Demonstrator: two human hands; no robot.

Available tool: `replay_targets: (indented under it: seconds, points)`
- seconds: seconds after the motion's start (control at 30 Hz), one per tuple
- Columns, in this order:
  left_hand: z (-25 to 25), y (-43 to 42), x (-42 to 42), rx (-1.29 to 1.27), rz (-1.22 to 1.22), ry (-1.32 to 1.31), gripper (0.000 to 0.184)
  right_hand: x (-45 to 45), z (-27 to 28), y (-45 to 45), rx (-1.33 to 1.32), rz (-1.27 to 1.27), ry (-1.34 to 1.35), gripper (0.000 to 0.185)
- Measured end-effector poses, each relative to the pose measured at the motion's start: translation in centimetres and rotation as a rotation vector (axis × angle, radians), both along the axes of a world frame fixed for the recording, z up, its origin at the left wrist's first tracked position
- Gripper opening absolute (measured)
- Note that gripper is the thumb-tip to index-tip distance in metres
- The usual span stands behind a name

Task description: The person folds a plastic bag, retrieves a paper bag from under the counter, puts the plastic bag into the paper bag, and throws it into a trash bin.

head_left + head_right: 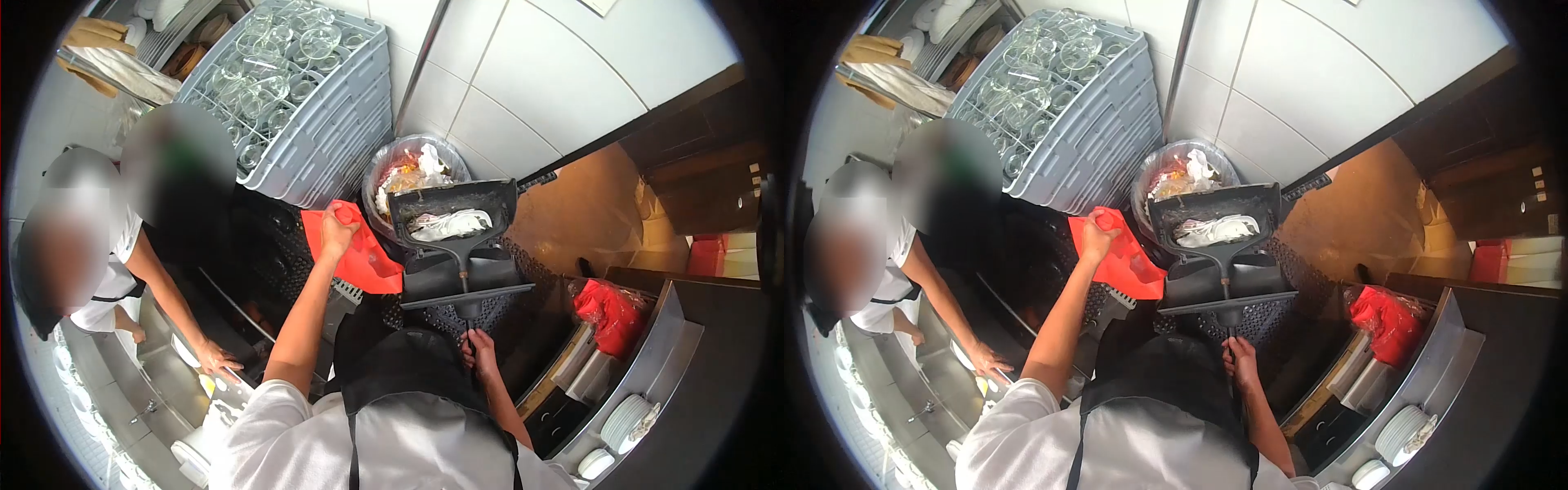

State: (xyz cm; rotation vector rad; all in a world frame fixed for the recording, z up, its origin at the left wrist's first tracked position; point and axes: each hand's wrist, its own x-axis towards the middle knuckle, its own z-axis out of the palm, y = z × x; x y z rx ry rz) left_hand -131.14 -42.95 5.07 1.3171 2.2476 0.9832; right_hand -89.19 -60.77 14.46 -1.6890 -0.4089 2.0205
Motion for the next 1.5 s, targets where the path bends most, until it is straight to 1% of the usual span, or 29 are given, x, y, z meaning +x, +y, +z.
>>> replay_targets:
  seconds: [0.1, 0.2, 0.27, 0.3, 0.4, 0.43, 0.53, 0.57, 0.63, 0.7, 0.77, 0.87, 0.9, 0.93, 0.97, 1.0, 1.1, 1.2, 1.23, 1.27, 1.33, 1.37, 1.4, 1.47, 1.5]
  points:
    - [-1.7, 0.9, 0.6, -0.249, 0.068, -0.227, 0.047, 1.1, 0.3, -0.2, 0.039, 0.020, -0.062, 0.028]
    - [-4.0, 2.3, 2.0, -0.196, 0.194, -0.157, 0.037, 3.0, 1.8, 0.0, 0.064, 0.051, -0.123, 0.028]
    - [-5.0, 3.6, 3.7, -0.167, 0.230, -0.187, 0.035, 5.0, 2.3, 0.0, 0.075, 0.081, -0.203, 0.028]
    - [-5.0, 4.3, 4.7, -0.152, 0.244, -0.203, 0.034, 5.8, 2.9, 0.2, 0.094, 0.120, -0.256, 0.026]
    - [-4.6, 6.5, 8.4, -0.083, 0.246, -0.356, 0.035, 6.9, 4.3, 1.1, 0.220, 0.227, -0.495, 0.023]
    - [-3.2, 7.2, 9.8, -0.151, 0.264, -0.377, 0.037, 7.1, 4.5, 1.5, 0.281, 0.291, -0.598, 0.024]
    - [-4.1, 9.6, 12.9, -0.059, 0.249, -0.519, 0.039, 6.9, 5.0, 2.7, 0.451, 0.490, -0.903, 0.033]
    - [-4.3, 9.7, 13.6, -0.053, 0.190, -0.450, 0.040, 6.4, 5.0, 3.1, 0.445, 0.517, -0.934, 0.033]
    - [-4.1, 10.3, 14.1, -0.132, 0.115, -0.409, 0.038, 4.7, 5.8, 4.2, 0.420, 0.574, -0.995, 0.035]
    - [-4.4, 10.7, 14.7, -0.164, 0.041, -0.397, 0.038, 3.8, 4.8, 4.8, 0.414, 0.622, -1.051, 0.036]
    - [-4.5, 10.8, 14.9, -0.148, -0.024, -0.407, 0.039, 2.9, 3.9, 4.6, 0.413, 0.661, -1.098, 0.038]
    - [-5.7, 11.2, 15.2, -0.111, -0.101, -0.504, 0.042, 1.4, 3.2, 4.0, 0.400, 0.694, -1.154, 0.038]
    - [-5.1, 11.3, 15.2, -0.168, -0.145, -0.499, 0.045, 0.8, 3.2, 3.7, 0.385, 0.704, -1.166, 0.038]
    - [-4.6, 11.2, 15.4, -0.145, -0.181, -0.550, 0.044, 0.2, 3.2, 3.5, 0.369, 0.715, -1.179, 0.037]
    - [-4.1, 11.0, 15.7, -0.121, -0.217, -0.601, 0.044, -0.3, 2.8, 2.8, 0.428, 0.713, -1.227, 0.035]
    - [-3.8, 10.9, 15.9, -0.092, -0.252, -0.651, 0.043, -0.9, 2.7, 2.4, 0.421, 0.712, -1.236, 0.033]
    - [-5.8, 10.5, 16.4, -0.017, -0.297, -0.490, 0.037, -3.0, 2.4, 1.9, 0.416, 0.694, -1.253, 0.030]
    - [-6.9, 11.1, 15.3, -0.015, -0.129, -0.515, 0.033, -4.9, 2.9, 2.0, 0.382, 0.716, -1.202, 0.030]
    - [-7.5, 11.3, 14.9, 0.016, -0.073, -0.443, 0.031, -5.3, 3.2, 2.3, 0.383, 0.728, -1.176, 0.030]
    - [-8.2, 11.6, 14.2, 0.011, -0.048, -0.487, 0.031, -5.7, 3.3, 2.2, 0.384, 0.743, -1.149, 0.030]
    - [-8.6, 12.8, 12.6, 0.010, 0.010, -0.573, 0.031, -6.5, 1.9, 1.8, 0.465, 0.730, -1.134, 0.030]
    - [-9.4, 13.4, 11.8, 0.024, -0.001, -0.640, 0.030, -6.9, 1.3, 1.8, 0.510, 0.723, -1.126, 0.029]
    - [-11.4, 13.8, 11.0, 0.039, -0.010, -0.706, 0.030, -7.4, 1.3, 1.9, 0.475, 0.738, -1.120, 0.030]
    - [-11.9, 14.2, 9.8, 0.021, -0.061, -0.807, 0.029, -8.6, 1.6, 2.0, 0.402, 0.769, -1.098, 0.030]
    - [-10.0, 14.3, 9.8, -0.016, -0.108, -0.844, 0.028, -9.0, 1.5, 1.9, 0.408, 0.738, -1.090, 0.030]
